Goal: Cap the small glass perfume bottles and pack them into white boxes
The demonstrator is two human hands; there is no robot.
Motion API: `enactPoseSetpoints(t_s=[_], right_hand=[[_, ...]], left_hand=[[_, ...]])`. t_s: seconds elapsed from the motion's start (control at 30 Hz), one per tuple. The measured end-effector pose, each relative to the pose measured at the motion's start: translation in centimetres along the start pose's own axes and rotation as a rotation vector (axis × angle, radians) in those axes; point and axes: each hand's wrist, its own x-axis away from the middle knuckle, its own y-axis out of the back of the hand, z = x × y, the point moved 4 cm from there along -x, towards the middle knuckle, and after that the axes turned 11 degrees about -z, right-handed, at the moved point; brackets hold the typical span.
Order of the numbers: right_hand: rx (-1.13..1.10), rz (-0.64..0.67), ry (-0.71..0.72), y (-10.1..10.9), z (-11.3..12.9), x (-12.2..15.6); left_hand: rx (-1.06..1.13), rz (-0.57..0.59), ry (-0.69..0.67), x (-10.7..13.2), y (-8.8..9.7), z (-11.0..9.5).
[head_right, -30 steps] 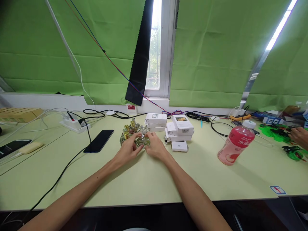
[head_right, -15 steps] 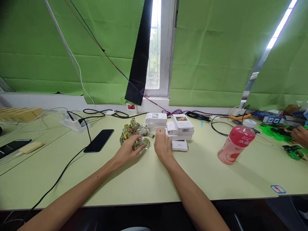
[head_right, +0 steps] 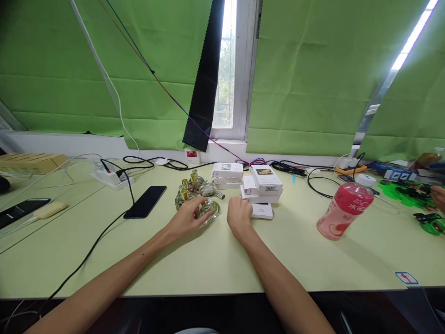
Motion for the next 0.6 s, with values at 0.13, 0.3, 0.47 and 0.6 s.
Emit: enactPoseSetpoints(t_s=[0.13, 0.3, 0.47, 0.6], right_hand=[[-0.021, 0.037, -0.04, -0.15, -0.19, -0.05], [-0.037, 0.049, -0.046, -0.21, -0.28, -0.02], [-0.04, 0.055, -0.052, -0.3, -0.33, 0.0], [-0.042, 0.069, -0.058, -0.31, -0.34, 0.01]], left_hand=[[0.023, 0.0, 0.001, -0.03, 0.05, -0.18], [0.007, 0.026, 0.004, -0.1, 0.07, -0.43], [0.009, 0.041, 0.014, -0.04, 0.22, -0.61], [0.019, 0.047, 0.014, -0.02, 0.2, -0.61]])
